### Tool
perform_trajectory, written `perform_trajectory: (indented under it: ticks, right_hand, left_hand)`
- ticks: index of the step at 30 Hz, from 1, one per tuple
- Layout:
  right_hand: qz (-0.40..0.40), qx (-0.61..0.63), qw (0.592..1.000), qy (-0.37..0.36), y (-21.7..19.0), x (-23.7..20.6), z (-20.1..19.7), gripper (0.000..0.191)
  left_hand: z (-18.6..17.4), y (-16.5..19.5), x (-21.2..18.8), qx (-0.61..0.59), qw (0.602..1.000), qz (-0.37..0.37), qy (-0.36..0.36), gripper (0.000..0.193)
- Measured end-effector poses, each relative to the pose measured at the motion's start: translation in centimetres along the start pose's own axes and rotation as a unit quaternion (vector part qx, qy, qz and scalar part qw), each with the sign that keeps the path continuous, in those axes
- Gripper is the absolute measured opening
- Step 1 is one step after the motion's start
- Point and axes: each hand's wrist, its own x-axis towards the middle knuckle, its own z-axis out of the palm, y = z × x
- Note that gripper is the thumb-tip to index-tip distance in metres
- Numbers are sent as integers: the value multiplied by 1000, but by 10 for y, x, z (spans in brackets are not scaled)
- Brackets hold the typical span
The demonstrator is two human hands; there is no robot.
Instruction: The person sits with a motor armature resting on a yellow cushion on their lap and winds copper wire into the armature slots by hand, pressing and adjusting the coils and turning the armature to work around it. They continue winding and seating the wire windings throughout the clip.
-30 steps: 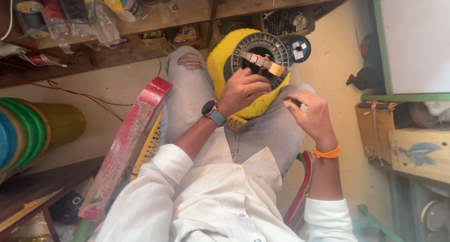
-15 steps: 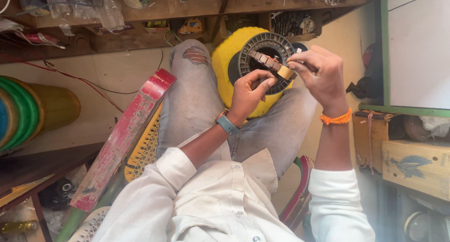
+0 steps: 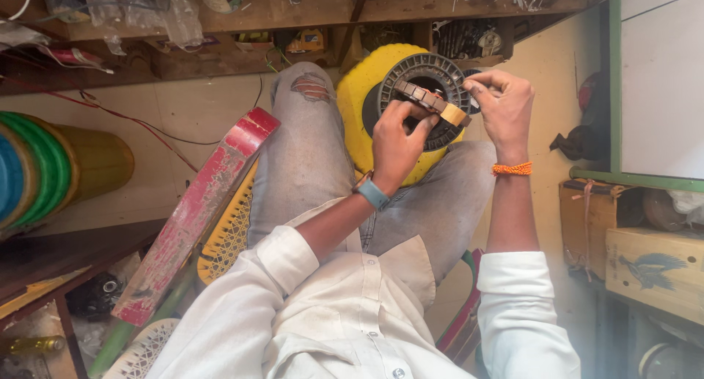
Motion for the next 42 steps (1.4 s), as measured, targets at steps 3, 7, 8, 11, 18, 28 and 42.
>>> perform_trajectory:
  ticks: [3, 7, 8, 11, 18, 28, 42]
  right_hand:
    - [52, -8, 998, 23, 3, -7, -2, 12]
    - [93, 7, 994, 47, 0, -23, -13, 12]
    - [96, 35, 994, 35, -2, -29, -19, 12]
    - [104, 117, 988, -5, -13, -42, -32, 12]
    - [110, 196, 972, -67, -33, -70, -24, 13]
    - [-5, 87, 995, -51, -37, -82, 7, 10]
    - [-35, -44, 997, -46, -47, -122, 1, 18]
  left_hand:
    - [-19, 14, -9, 61, 968, 233, 76, 30]
    - [-45, 19, 32, 99, 889, 435, -100, 74]
    - [-46, 19, 47, 134, 875, 436, -163, 81]
    - [-50, 15, 75, 189, 850, 414, -267, 92]
    - [-45, -1, 78, 130, 862, 413, -263, 97]
    - [-41, -1, 81, 164, 869, 371, -284, 59]
    - [-43, -29, 24, 167, 810, 530, -186, 27]
